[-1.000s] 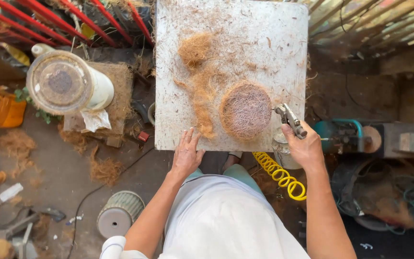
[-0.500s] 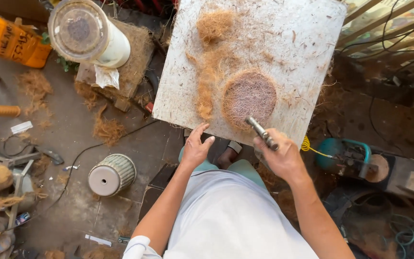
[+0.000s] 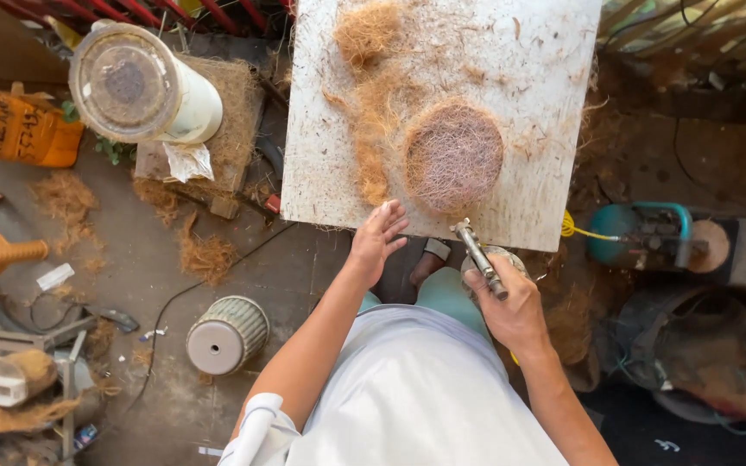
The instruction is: The person sprays a circular coconut fiber mat with a spray gun, then uses a hairdryer to dry it. They then place the mat on a workbench and rub its surface with a green glass bottle to smooth or compact the fibers.
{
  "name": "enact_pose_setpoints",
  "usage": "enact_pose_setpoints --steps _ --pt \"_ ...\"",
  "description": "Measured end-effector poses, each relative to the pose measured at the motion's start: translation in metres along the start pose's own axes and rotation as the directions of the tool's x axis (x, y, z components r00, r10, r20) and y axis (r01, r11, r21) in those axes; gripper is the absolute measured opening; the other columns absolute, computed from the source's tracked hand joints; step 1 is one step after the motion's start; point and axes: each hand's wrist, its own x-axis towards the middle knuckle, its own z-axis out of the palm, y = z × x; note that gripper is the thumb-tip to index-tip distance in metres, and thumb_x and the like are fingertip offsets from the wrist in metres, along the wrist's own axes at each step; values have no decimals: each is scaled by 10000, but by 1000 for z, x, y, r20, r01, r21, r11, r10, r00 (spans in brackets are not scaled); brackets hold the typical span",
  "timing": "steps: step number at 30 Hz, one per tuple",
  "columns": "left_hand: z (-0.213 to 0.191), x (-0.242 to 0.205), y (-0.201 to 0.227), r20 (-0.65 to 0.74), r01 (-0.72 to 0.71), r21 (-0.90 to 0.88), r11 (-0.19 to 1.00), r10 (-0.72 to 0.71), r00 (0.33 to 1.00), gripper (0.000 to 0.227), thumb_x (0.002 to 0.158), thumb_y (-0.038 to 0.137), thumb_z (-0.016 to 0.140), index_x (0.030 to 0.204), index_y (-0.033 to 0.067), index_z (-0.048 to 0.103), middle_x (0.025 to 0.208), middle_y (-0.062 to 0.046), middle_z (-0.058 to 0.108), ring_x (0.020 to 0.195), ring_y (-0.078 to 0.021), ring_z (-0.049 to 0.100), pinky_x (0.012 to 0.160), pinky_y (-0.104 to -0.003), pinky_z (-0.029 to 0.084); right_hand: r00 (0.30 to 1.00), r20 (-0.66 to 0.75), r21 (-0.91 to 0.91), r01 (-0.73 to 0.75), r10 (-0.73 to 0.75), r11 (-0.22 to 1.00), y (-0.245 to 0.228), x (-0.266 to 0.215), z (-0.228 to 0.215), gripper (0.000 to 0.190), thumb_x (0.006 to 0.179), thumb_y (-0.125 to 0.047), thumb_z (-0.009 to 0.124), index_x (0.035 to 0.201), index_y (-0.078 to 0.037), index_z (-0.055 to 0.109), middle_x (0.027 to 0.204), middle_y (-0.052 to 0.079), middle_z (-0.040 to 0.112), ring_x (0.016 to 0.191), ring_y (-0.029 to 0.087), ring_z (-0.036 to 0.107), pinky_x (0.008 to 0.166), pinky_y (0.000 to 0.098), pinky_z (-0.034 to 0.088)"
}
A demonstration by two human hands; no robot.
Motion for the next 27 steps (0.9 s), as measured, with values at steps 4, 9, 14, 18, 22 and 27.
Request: enact_pose_setpoints --steps 4,9,14,18,22,27 --pt "-3 3 11 76 74 -28 997 -72 994 680 1010 519 499 1537 110 368 1589 -191 340 1453 -401 328 1100 -572 354 998 -58 -11 16 -16 1000 0 -15 19 265 868 -394 743 1025 -189 685 788 154 685 799 367 688 653 477 544" --pt "-8 11 15 119 100 -7 995 -99 988 662 1006 500 495 1530 115 373 1575 -175 375 1447 -374 360 1059 -551 409 978 -150 53 -139 145 989 3 -32 29 315 893 -442 697 1069 -183 672 843 194 692 862 399 680 754 521 537" --pt "-16 9 18 144 123 65 990 -132 981 680 976 545 532 1510 140 414 1555 -144 418 1433 -351 396 1050 -535 423 931 -260 112 -233 255 966 -4 -35 18 341 954 -451 671 1107 -146 666 860 220 684 840 394 668 735 502 524" --pt "-23 8 22 157 104 126 987 -123 980 655 975 552 533 1486 151 451 1538 -131 449 1426 -338 412 1053 -522 423 902 -310 147 -266 299 953 -14 -31 17 386 973 -443 677 1160 -106 681 878 257 683 829 425 673 715 499 523" --pt "-26 6 27 173 86 146 985 -111 979 640 980 549 527 1478 153 461 1531 -129 460 1422 -340 416 1061 -531 412 897 -316 151 -272 308 950 -20 -30 28 394 936 -459 702 1167 -139 692 872 236 689 865 413 678 715 493 522" --pt "-28 -2 39 180 55 154 987 -83 980 638 984 548 515 1481 151 462 1536 -121 455 1427 -327 412 1064 -501 402 940 -218 185 -224 262 957 -37 -22 43 384 908 -470 702 1162 -183 710 932 204 718 872 379 688 748 481 535"
